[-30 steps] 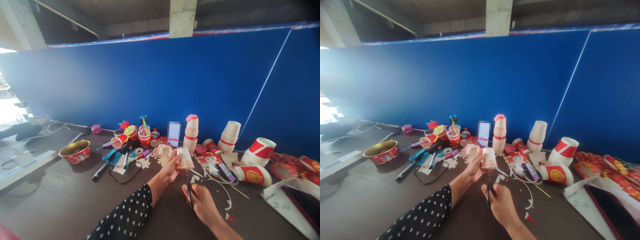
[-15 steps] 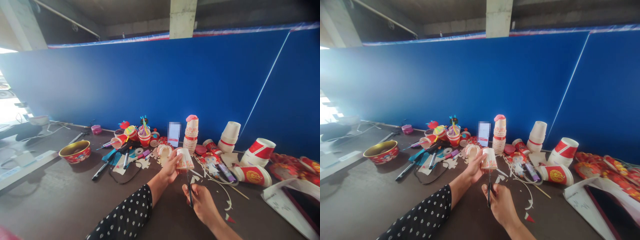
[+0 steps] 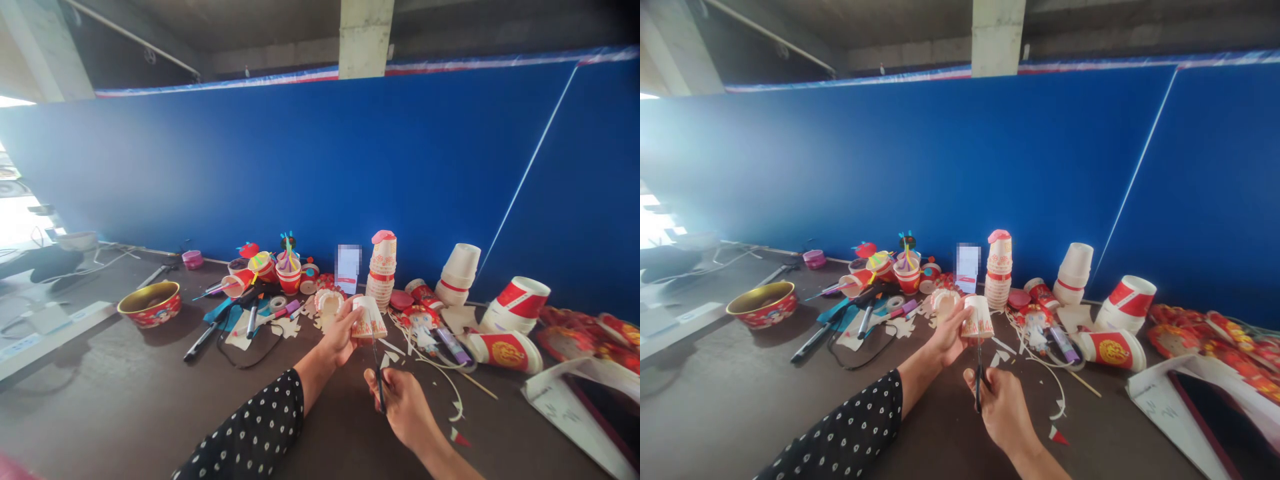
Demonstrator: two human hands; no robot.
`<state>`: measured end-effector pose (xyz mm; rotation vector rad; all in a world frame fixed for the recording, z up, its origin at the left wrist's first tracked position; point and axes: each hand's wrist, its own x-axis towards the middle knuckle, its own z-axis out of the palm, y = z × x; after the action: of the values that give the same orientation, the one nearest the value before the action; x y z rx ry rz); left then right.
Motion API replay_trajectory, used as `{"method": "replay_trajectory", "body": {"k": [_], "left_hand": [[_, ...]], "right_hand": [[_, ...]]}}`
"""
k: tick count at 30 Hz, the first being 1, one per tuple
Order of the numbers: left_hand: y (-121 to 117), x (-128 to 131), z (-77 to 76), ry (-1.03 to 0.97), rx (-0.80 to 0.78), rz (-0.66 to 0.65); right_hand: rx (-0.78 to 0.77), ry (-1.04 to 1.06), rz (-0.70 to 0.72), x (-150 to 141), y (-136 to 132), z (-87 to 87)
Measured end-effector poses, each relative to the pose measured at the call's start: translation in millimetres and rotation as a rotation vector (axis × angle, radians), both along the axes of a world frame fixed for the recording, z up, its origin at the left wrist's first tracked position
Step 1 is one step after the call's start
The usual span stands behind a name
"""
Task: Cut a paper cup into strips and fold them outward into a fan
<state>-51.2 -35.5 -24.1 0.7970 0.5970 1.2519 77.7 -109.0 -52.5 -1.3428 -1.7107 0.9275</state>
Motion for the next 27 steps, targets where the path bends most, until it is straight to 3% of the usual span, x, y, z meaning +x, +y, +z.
{"method": "replay_trajectory", "body": {"k": [13,22,27], "left_hand": [[1,2,-1.7,0.020,0.015,-0.009],[-1,7,-8.9,0.056,0.085,-0.090],[-2,8,-7.7,0.062,0.078,-0.087]], "right_hand": [[0.005,-0.020,0.027,3,3,-3.5],[-0.045,-0.001,0.006,2,-2,15.2],[-0.024,0.006,0.015,3,1,8.5]]}}
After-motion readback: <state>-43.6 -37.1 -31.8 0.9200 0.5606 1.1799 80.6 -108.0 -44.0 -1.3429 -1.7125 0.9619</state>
